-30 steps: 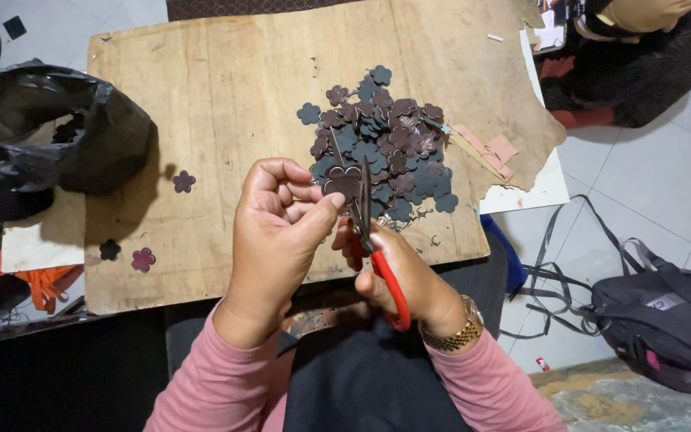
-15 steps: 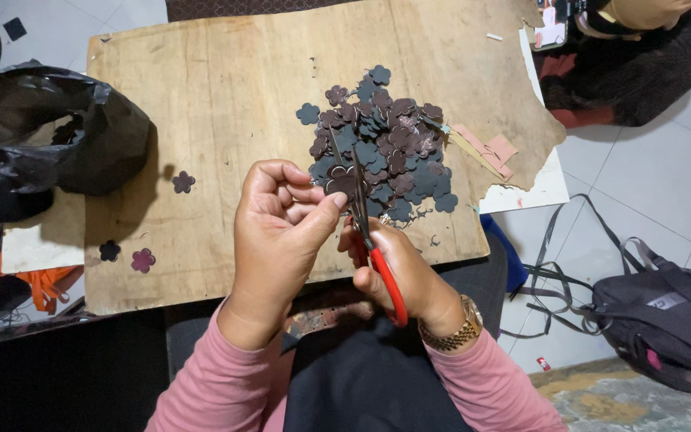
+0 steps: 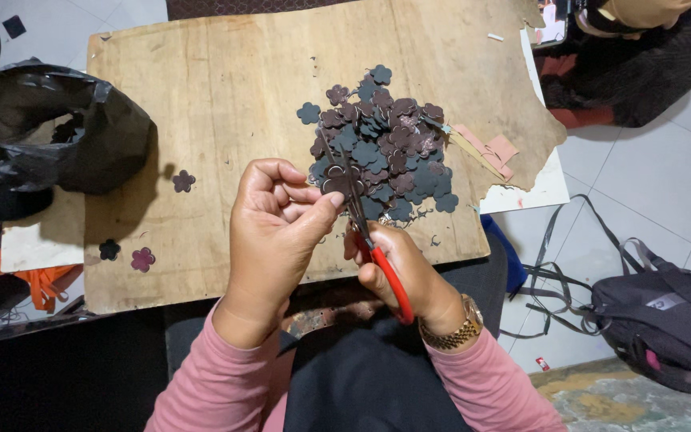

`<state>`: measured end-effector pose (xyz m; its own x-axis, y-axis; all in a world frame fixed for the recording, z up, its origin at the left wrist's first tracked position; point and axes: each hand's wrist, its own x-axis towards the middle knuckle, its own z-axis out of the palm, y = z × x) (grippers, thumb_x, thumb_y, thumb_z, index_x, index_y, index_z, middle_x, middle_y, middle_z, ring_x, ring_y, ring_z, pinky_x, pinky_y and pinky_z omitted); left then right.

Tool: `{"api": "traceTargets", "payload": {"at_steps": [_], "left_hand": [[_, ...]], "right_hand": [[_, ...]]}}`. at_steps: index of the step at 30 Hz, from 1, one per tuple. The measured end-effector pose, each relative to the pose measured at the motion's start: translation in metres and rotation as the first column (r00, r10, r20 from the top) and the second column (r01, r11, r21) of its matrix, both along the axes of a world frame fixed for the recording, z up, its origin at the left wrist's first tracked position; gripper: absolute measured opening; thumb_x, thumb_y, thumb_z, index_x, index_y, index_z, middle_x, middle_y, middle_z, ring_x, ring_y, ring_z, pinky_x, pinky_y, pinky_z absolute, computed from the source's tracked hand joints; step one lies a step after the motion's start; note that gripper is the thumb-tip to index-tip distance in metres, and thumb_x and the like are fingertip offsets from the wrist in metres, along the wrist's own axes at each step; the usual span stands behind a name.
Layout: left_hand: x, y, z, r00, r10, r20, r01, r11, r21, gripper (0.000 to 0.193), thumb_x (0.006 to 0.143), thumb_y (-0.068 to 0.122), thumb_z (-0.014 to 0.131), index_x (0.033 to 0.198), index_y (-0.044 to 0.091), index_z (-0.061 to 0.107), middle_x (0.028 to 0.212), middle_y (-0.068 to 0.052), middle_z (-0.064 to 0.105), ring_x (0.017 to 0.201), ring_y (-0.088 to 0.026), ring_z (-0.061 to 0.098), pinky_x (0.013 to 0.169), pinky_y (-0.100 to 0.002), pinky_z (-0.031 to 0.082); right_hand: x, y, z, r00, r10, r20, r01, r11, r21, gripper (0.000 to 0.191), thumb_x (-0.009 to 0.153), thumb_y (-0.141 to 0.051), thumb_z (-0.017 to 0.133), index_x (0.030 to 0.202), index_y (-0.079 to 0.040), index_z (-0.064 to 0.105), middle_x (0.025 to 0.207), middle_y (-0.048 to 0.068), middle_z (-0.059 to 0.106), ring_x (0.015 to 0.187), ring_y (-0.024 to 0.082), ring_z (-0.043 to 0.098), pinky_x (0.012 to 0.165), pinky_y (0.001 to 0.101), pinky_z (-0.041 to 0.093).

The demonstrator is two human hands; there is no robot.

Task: The person sits at a workbench and uses red-handled shears to trim the edges of small flower-shaped leather pieces one at a time, placing each finished piece onto a growing pile. They occasionally set the shears down to gather and reposition the pile of pieces before resuming trimming.

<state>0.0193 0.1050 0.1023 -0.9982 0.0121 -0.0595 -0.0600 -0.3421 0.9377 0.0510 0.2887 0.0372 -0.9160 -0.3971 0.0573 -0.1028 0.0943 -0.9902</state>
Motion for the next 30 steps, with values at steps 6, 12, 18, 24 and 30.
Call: {"api": "traceTargets", "payload": {"at_steps": [6,12,18,24,30], "left_hand": [[-0.001,-0.004,0.003,1.0,-0.031,-0.002,0.031,0.999,0.009,0.038,0.089,-0.007,0.074,0.114,0.004,0.049,0.094,-0.004,0.063,0.077,-0.006,0.063,0.068,-0.018,0.052],[-0.001,-0.005,0.004,0.999,-0.05,0.0,0.05,0.998,0.045,0.037,0.09,-0.007,0.071,0.118,0.004,0.049,0.097,-0.006,0.063,0.082,-0.007,0.066,0.072,-0.019,0.053],[0.0,-0.002,0.002,0.997,-0.077,-0.014,0.077,0.996,0.039,0.037,0.09,-0.007,0.073,0.117,0.004,0.05,0.1,-0.002,0.06,0.087,-0.006,0.063,0.079,-0.02,0.055],[-0.001,-0.002,0.0,0.994,-0.105,0.008,0.105,0.994,0.026,0.031,0.09,-0.006,0.071,0.114,0.005,0.054,0.097,-0.002,0.063,0.084,-0.005,0.062,0.075,-0.02,0.053],[0.001,-0.001,-0.003,0.993,-0.118,0.031,0.118,0.993,0.002,0.015,0.092,-0.003,0.069,0.101,0.005,0.059,0.091,-0.002,0.067,0.08,-0.006,0.065,0.07,-0.02,0.05]], "right_hand": [[0.0,0.003,0.0,0.995,0.041,0.087,-0.038,0.999,-0.035,0.087,0.078,-0.091,0.055,0.097,-0.006,0.06,0.075,-0.004,0.052,0.068,0.006,0.049,0.059,0.023,0.042],[-0.001,0.002,0.005,0.991,0.094,0.09,-0.087,0.993,-0.081,0.087,0.081,-0.091,0.054,0.098,-0.005,0.06,0.077,-0.004,0.052,0.07,0.006,0.049,0.062,0.0223,0.042],[0.0,0.001,0.009,0.986,0.148,0.073,-0.14,0.984,-0.107,0.088,0.084,-0.091,0.05,0.097,-0.005,0.058,0.078,-0.004,0.05,0.072,0.007,0.047,0.062,0.0232,0.041],[0.0,0.0,0.01,0.994,0.094,0.057,-0.089,0.992,-0.088,0.088,0.083,-0.091,0.051,0.099,-0.005,0.059,0.08,-0.003,0.051,0.072,0.008,0.048,0.062,0.0241,0.042],[0.002,-0.004,0.011,0.992,0.106,0.064,-0.097,0.987,-0.128,0.09,0.082,-0.093,0.048,0.098,-0.005,0.057,0.078,-0.003,0.05,0.071,0.008,0.046,0.061,0.0236,0.039]]}}
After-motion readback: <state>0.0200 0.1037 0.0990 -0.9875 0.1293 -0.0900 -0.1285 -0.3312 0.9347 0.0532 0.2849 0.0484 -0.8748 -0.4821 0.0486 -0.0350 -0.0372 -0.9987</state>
